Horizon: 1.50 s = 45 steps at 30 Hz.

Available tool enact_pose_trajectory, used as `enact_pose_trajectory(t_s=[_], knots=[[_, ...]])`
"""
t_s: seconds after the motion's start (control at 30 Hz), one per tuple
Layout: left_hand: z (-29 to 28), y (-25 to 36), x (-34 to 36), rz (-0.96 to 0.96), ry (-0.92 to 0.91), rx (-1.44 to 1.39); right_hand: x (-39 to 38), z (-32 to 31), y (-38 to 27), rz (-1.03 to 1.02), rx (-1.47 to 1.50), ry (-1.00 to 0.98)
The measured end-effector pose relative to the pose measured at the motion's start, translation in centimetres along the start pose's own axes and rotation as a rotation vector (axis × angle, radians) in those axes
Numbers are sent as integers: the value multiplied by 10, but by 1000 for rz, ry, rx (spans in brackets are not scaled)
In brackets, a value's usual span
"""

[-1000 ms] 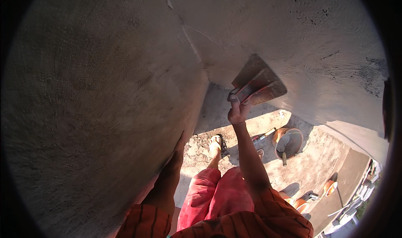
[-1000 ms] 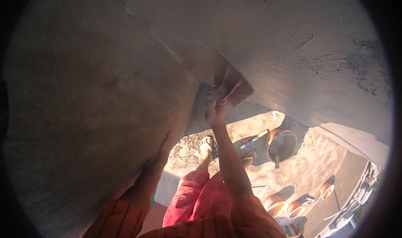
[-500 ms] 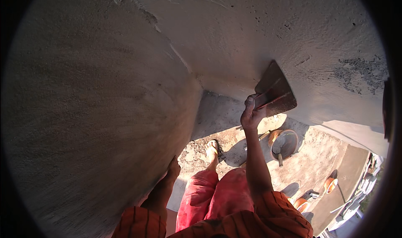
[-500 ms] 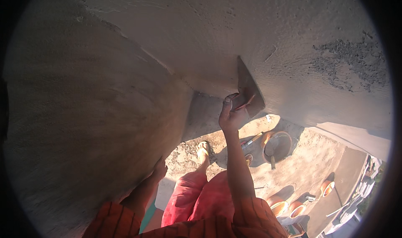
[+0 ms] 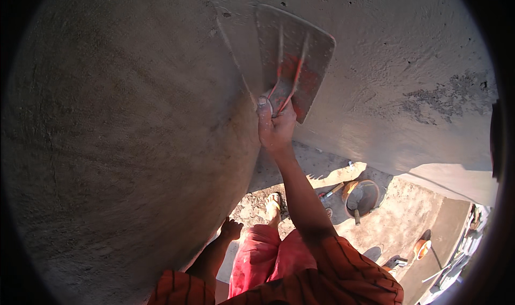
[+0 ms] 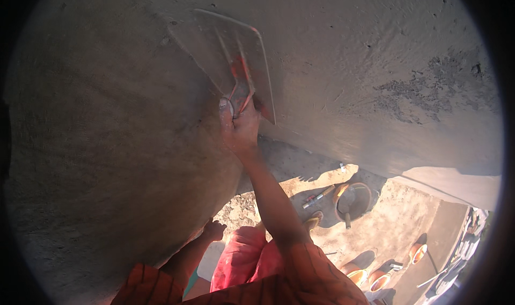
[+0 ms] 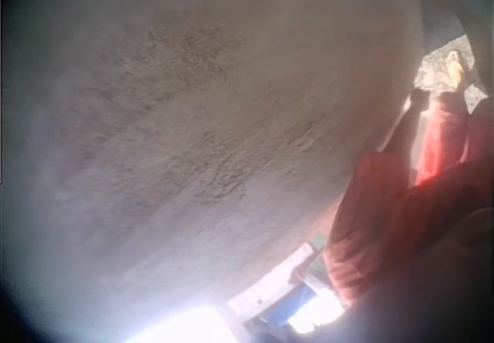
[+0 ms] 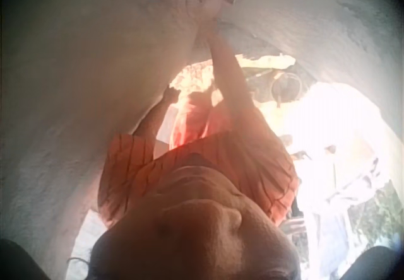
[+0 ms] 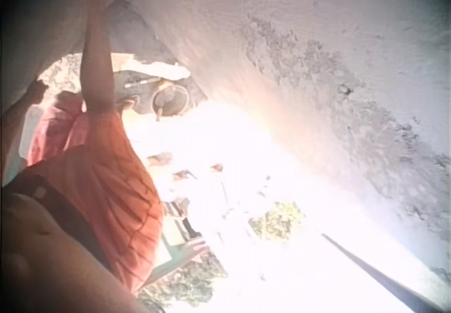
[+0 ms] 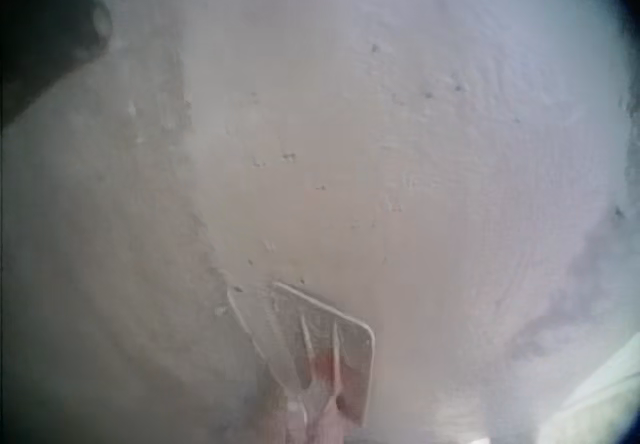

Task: The person scoops cement mortar from a bucket using a trowel and applies it to a vertical wall. They use a large rectangular trowel to spread and smooth the plaster, repeatedly scraping the tool against the bucket to load more material.

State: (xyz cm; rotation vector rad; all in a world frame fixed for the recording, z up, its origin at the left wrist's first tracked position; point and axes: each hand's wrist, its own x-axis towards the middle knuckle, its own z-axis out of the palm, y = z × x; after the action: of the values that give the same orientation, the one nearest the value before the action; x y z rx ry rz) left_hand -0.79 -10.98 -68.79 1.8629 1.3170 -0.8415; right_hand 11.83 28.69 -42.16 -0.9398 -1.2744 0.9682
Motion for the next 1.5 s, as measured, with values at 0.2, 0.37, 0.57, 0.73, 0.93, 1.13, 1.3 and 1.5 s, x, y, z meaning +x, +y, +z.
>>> enact_pose_trajectory(t_s=[0.2, 0.37, 0.57, 0.73, 0.93, 1.13, 1.3, 1.5], knots=[[-22, 8, -6, -68, -27, -54, -21, -61, -21, 16, 161, 211], [-1, 33, 17, -148, -6, -256, -8, 27, -48, 73, -86, -100], [-42, 98, 8, -81, 45, -699, 4, -28, -17, -14, -41, 88], [-14, 135, 15, 19, 335, -726, -25, -157, 11, 13, 138, 308], [-9, 154, 15, -74, 457, -728, -80, -153, 93, 29, 21, 183], [3, 154, 35, -159, 367, -632, -115, -26, 252, 216, 15, -85], [-12, 153, 46, -192, 292, -556, -94, -12, 302, 195, 38, 7], [0, 155, 46, -167, 343, -649, -114, -125, 293, 144, 160, 260]])
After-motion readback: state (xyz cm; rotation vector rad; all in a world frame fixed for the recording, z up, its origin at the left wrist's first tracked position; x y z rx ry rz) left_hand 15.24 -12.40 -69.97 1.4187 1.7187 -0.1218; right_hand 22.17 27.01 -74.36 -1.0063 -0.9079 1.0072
